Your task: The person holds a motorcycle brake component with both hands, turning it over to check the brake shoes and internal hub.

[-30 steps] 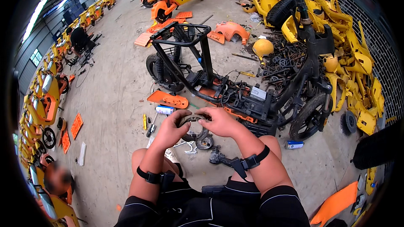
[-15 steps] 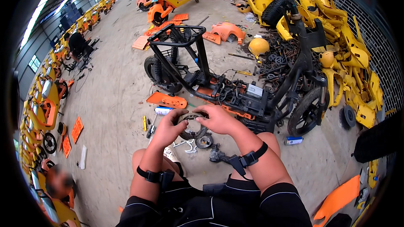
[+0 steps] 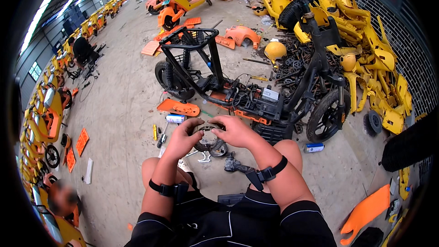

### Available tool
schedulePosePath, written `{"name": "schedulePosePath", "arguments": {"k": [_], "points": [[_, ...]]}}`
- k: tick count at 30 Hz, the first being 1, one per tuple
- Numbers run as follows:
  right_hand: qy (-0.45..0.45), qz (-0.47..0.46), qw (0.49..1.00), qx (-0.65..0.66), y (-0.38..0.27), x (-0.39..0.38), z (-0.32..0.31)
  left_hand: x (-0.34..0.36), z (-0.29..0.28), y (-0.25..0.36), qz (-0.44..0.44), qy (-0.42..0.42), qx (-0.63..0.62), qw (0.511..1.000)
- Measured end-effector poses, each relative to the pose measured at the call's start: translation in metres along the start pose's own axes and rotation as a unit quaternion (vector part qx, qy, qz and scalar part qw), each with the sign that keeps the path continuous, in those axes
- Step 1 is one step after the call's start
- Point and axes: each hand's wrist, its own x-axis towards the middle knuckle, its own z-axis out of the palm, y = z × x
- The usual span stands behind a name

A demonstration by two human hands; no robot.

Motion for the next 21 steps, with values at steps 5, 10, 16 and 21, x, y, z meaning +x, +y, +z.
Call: {"name": "schedulePosePath", "arguments": {"k": [5, 10, 16, 21], "points": [[-0.01, 0.015, 1.0, -0.005, 0.008, 0.011, -0.007, 0.017, 0.001, 0.002, -0.019, -0.006, 0.025, 1.0], [-0.015, 0.016, 1.0, -0.002, 0.02, 0.032, -0.019, 0.042, 0.0, 0.001, -0.032, -0.005, 0.026, 0.999], [-0.027, 0.021, 0.999, -0.006, 0.03, 0.053, -0.029, 0.059, -0.003, 0.012, -0.081, 0.002, 0.045, 0.996], [-0.035, 0.022, 0.999, 0.008, 0.03, 0.056, -0.03, 0.064, -0.005, -0.004, -0.029, 0.009, 0.048, 0.998]]}}
